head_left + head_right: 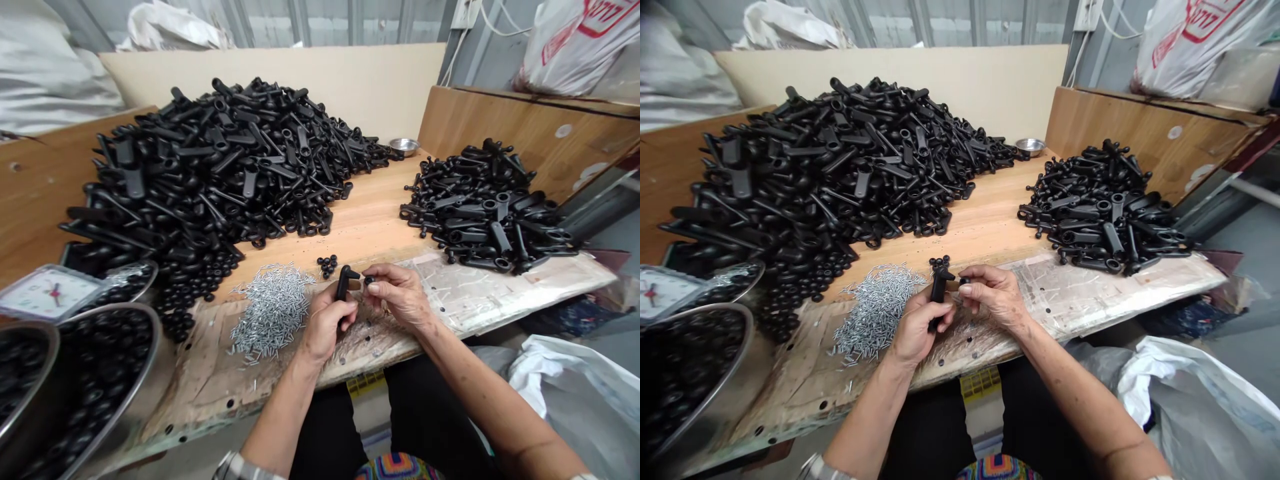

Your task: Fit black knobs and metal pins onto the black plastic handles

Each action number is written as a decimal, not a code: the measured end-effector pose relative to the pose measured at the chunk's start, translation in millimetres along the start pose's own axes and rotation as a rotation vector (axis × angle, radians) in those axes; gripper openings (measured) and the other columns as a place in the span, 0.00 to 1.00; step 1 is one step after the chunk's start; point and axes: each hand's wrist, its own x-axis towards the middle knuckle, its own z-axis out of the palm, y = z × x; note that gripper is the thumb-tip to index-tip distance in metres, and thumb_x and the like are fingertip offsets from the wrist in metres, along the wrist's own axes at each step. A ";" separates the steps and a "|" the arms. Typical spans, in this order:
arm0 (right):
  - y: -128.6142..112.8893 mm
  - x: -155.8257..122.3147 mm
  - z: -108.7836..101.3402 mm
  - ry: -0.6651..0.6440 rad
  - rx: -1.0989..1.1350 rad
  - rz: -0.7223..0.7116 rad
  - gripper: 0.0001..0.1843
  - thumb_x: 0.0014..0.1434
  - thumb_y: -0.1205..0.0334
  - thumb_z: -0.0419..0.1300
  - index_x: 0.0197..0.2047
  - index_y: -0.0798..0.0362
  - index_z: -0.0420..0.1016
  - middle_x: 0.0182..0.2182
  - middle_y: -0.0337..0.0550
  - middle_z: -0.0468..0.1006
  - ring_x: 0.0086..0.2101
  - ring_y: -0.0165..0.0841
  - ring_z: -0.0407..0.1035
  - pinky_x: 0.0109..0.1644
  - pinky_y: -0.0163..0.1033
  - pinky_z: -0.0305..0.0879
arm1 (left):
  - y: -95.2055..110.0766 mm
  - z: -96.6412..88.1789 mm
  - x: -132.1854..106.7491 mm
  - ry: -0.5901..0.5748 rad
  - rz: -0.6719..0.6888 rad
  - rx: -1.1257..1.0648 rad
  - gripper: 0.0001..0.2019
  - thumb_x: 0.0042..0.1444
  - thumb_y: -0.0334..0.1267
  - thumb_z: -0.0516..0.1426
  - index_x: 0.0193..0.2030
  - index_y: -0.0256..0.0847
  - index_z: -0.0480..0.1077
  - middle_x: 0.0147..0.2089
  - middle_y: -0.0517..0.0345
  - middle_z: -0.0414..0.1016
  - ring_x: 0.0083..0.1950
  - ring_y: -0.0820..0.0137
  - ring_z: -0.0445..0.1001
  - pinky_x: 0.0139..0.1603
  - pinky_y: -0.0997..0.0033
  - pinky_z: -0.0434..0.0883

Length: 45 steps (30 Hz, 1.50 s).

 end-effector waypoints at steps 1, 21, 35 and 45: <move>0.4 -0.5 0.0 0.015 -0.032 -0.012 0.12 0.44 0.63 0.67 0.35 0.54 0.75 0.19 0.36 0.73 0.17 0.24 0.64 0.18 0.30 0.60 | -0.8 -0.1 -0.2 0.000 -0.001 0.015 0.08 0.45 0.34 0.54 0.35 0.35 0.66 0.19 0.65 0.59 0.20 0.79 0.56 0.18 0.80 0.52; -2.7 -4.1 4.3 0.082 -0.167 -0.009 0.11 0.44 0.61 0.66 0.34 0.54 0.77 0.21 0.37 0.75 0.17 0.25 0.64 0.21 0.32 0.64 | -10.0 3.3 -0.2 0.217 0.254 0.718 0.12 0.52 0.31 0.51 0.43 0.40 0.68 0.29 0.63 0.70 0.30 0.74 0.66 0.34 0.76 0.62; 3.2 -6.5 -2.7 0.109 -0.220 0.004 0.10 0.49 0.58 0.63 0.33 0.56 0.77 0.18 0.37 0.71 0.16 0.23 0.62 0.17 0.28 0.59 | -22.3 3.3 1.9 0.253 0.289 1.093 0.12 0.55 0.35 0.48 0.46 0.40 0.64 0.31 0.56 0.73 0.33 0.67 0.72 0.35 0.70 0.66; -3.2 -4.9 -0.2 0.143 -0.232 0.091 0.10 0.49 0.59 0.62 0.26 0.58 0.75 0.15 0.35 0.67 0.15 0.20 0.58 0.16 0.26 0.52 | -23.0 3.2 4.5 0.224 0.209 1.324 0.15 0.53 0.34 0.47 0.47 0.37 0.64 0.24 0.55 0.72 0.25 0.64 0.72 0.27 0.69 0.65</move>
